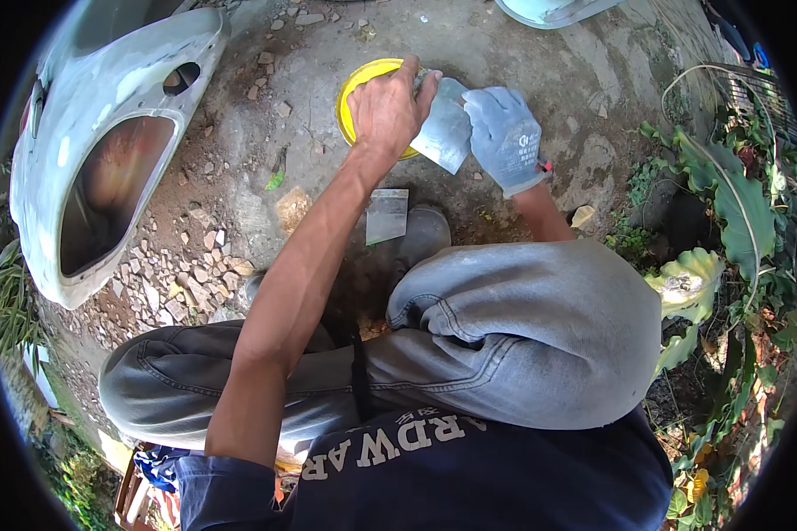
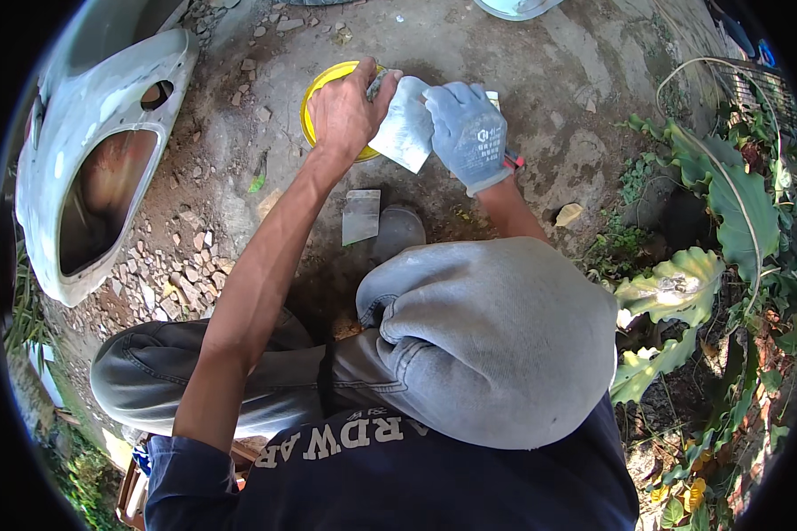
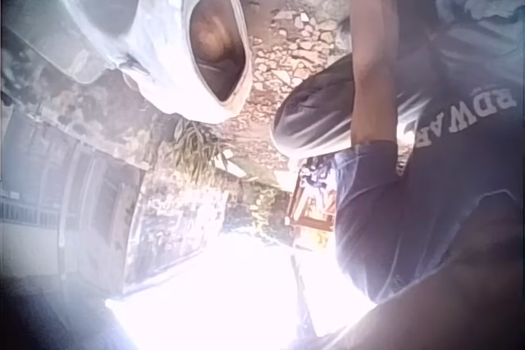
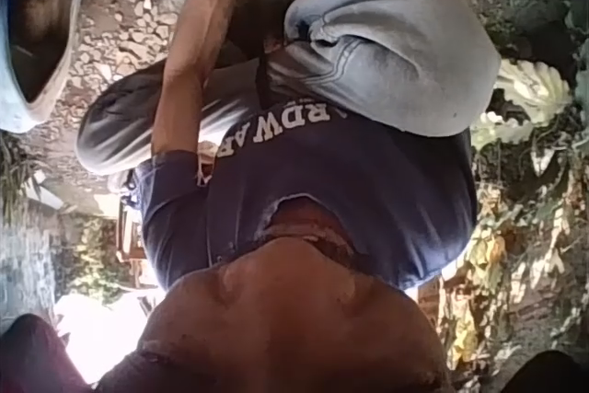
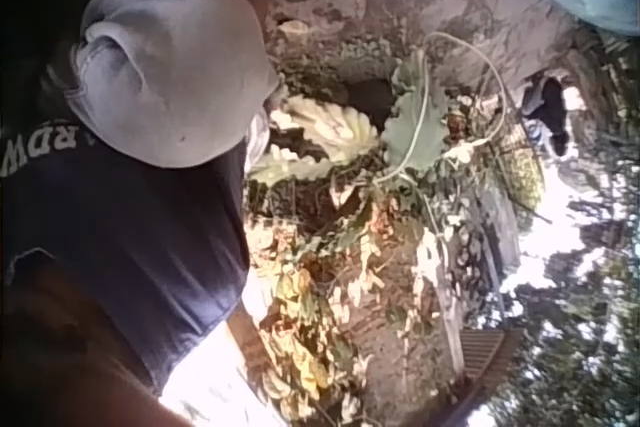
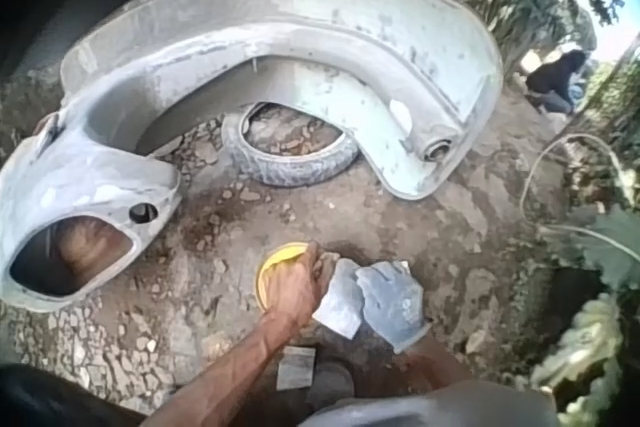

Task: Apply and smooth body filler on a motorcycle frame part using a spreader and sandpaper.

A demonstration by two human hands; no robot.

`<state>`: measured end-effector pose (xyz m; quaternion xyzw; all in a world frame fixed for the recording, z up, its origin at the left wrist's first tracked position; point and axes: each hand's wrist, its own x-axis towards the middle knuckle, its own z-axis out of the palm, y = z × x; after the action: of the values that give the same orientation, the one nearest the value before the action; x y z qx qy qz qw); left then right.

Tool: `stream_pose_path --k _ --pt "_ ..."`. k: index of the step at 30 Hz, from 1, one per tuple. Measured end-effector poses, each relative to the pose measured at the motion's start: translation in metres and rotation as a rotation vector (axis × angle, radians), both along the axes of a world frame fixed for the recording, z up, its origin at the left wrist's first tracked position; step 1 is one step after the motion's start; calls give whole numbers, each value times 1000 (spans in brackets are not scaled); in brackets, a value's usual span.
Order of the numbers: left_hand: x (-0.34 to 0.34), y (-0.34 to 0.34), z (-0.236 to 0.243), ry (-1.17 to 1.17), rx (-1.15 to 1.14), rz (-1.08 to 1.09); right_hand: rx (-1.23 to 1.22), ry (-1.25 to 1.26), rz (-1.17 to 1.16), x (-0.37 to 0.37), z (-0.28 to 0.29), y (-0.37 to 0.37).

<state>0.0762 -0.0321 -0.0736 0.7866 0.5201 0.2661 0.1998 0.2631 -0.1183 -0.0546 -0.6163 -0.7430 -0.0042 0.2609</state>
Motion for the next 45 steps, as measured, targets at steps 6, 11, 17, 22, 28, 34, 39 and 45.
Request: stream_pose_path --k 6,11,17,22,28,34,39,45 --pt "0 2 -4 -33 18 13 41 68 -61 -20 -7 -19" --pt "0 -1 4 -6 -65 18 59 -22 -68 -15 -3 6" --pt "4 -3 2 -38 -64 51 -53 -23 -68 -28 8 -23" --pt "6 -5 3 -60 -67 87 3 33 -96 -34 -9 -32" --pt "-8 -7 -8 -78 -46 108 -110 74 -98 -31 18 -46" --pt "5 -9 -6 -130 -5 67 -22 44 -101 -9 2 5" --pt "3 -12 -5 -104 -2 63 11 118 -58 -13 -7 -21" --pt "8 -2 -7 -156 31 68 -28 32 -50 -8 4 -6"
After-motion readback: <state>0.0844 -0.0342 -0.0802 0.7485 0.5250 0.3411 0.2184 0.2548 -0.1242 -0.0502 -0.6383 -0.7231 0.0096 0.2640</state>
